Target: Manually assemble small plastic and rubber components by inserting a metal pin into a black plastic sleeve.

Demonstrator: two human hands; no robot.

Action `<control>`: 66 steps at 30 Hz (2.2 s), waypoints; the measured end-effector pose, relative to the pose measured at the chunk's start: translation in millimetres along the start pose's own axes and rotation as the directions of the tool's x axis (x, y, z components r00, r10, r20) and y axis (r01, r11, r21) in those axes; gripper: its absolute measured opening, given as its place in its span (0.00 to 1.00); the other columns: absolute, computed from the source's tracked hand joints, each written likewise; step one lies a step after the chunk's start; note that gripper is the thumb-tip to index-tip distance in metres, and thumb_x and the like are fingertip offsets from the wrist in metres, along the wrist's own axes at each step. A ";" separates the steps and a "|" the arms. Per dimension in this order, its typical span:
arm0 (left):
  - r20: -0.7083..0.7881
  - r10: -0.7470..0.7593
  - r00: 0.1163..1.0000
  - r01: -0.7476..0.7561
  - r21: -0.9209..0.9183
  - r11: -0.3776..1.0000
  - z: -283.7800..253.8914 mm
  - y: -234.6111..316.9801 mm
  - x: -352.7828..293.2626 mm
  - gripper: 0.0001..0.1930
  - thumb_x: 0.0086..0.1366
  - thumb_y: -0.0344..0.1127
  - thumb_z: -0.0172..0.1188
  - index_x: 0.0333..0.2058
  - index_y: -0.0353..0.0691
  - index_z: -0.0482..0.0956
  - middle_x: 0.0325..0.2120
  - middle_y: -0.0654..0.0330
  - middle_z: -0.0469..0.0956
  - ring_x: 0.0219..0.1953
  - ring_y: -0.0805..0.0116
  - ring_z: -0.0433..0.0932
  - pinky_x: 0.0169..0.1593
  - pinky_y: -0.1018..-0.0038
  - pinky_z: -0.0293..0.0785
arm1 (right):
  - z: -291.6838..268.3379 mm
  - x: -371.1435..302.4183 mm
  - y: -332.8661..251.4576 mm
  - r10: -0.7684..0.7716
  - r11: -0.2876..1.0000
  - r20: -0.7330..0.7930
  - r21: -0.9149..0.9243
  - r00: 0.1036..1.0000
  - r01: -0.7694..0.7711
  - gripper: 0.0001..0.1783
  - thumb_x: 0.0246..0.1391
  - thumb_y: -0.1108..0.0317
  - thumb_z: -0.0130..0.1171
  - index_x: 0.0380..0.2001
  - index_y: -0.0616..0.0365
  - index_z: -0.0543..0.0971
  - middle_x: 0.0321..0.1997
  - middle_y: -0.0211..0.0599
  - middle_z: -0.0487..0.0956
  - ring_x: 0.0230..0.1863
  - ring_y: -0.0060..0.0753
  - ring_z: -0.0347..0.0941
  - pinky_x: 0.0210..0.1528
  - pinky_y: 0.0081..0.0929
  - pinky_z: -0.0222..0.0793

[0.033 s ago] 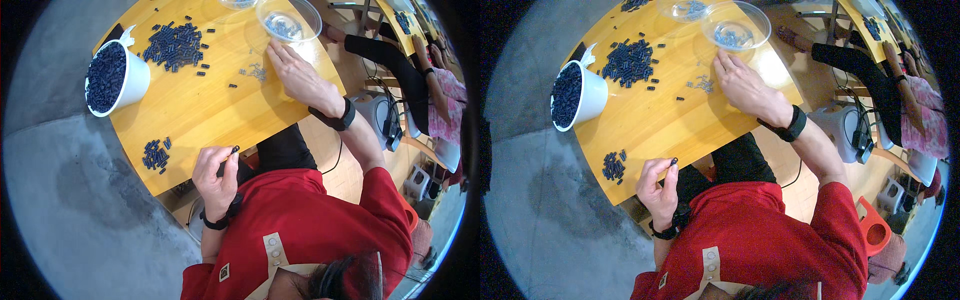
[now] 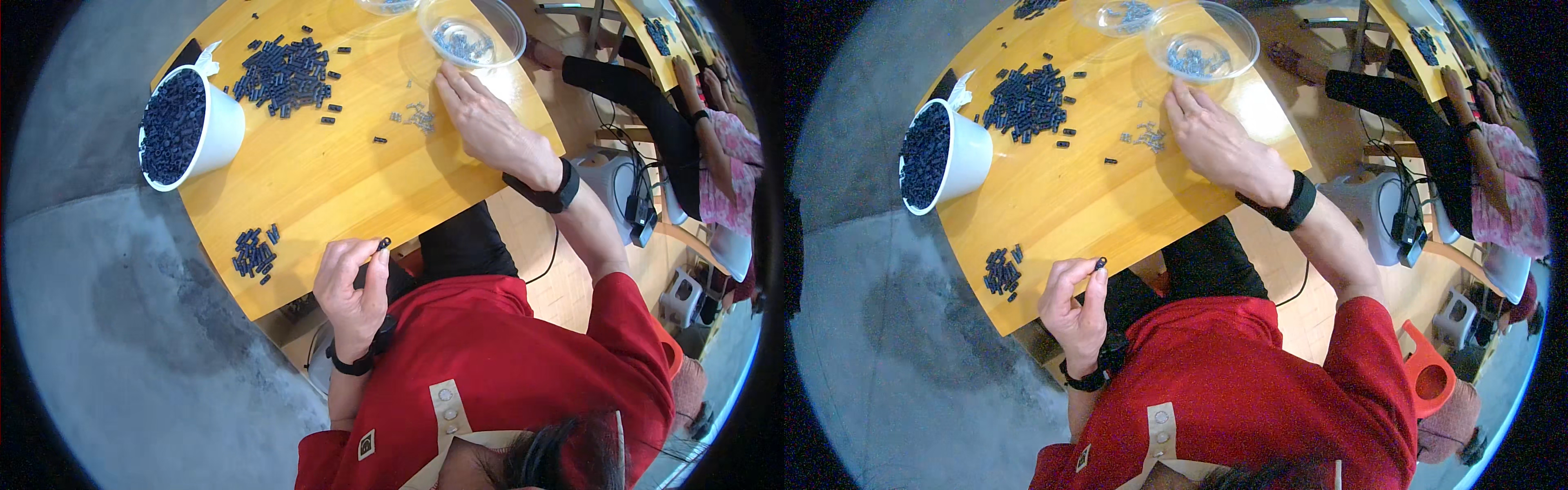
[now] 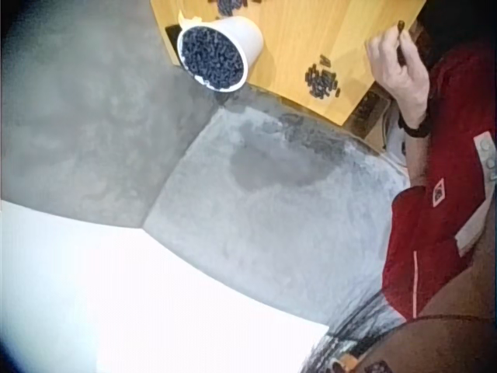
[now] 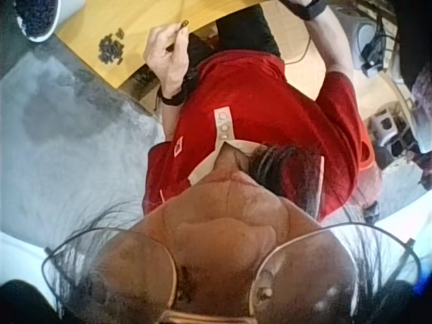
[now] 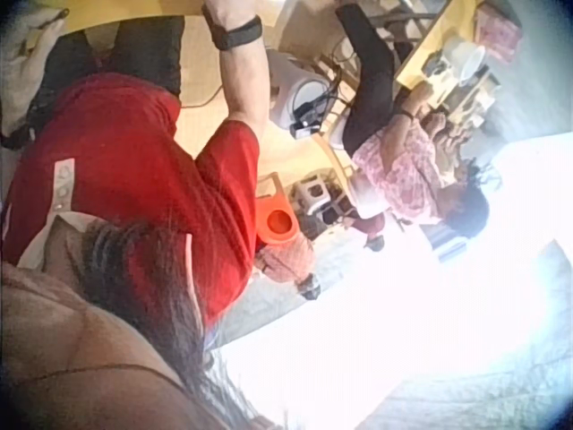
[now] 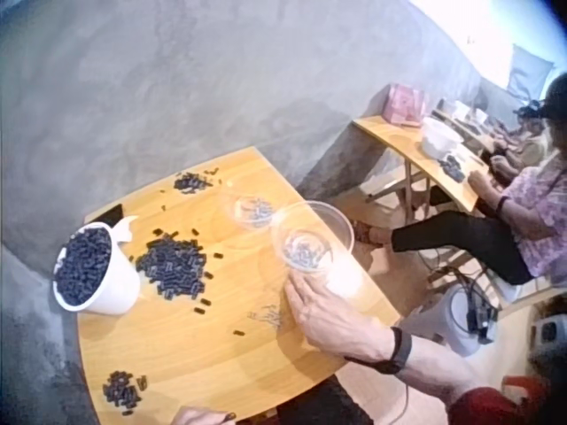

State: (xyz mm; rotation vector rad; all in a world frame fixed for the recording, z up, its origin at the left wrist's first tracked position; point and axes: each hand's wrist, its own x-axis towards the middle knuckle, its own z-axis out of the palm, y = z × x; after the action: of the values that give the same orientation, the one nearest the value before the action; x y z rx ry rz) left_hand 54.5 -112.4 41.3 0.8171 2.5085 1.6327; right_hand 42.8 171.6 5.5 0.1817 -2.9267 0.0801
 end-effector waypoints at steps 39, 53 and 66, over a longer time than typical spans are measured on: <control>0.305 0.440 0.845 -0.474 0.045 0.879 95.1 -26.2 4.1 0.07 0.54 0.22 0.62 0.33 0.32 0.77 0.46 0.49 0.78 0.53 0.50 0.76 0.55 0.57 0.71 | 23.7 -67.8 -38.5 0.542 0.811 -0.336 0.448 0.771 -0.375 0.06 0.46 0.71 0.65 0.30 0.56 0.83 0.29 0.38 0.76 0.32 0.41 0.74 0.37 0.35 0.68; 0.209 0.373 0.904 -0.395 0.070 0.916 93.0 -34.2 40.8 0.06 0.55 0.21 0.62 0.32 0.33 0.78 0.44 0.51 0.79 0.52 0.50 0.77 0.55 0.58 0.72 | 20.1 -53.2 -27.8 0.598 0.739 -0.304 0.568 0.742 -0.362 0.07 0.47 0.71 0.65 0.32 0.58 0.83 0.29 0.41 0.78 0.31 0.44 0.76 0.33 0.37 0.72; 0.096 0.222 0.970 -0.222 -0.004 0.975 65.5 -23.5 7.1 0.07 0.56 0.19 0.62 0.34 0.32 0.79 0.43 0.49 0.80 0.50 0.52 0.79 0.54 0.63 0.73 | 23.2 -34.2 -24.9 0.503 0.833 -0.313 0.424 0.806 -0.355 0.05 0.49 0.67 0.64 0.29 0.56 0.83 0.28 0.39 0.78 0.30 0.43 0.76 0.33 0.35 0.71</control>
State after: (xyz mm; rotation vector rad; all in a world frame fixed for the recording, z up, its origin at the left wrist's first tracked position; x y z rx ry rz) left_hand 59.1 -61.5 -6.3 1.1854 2.4329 1.6014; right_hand 74.5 149.4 -23.3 -0.4214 -2.4399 0.6304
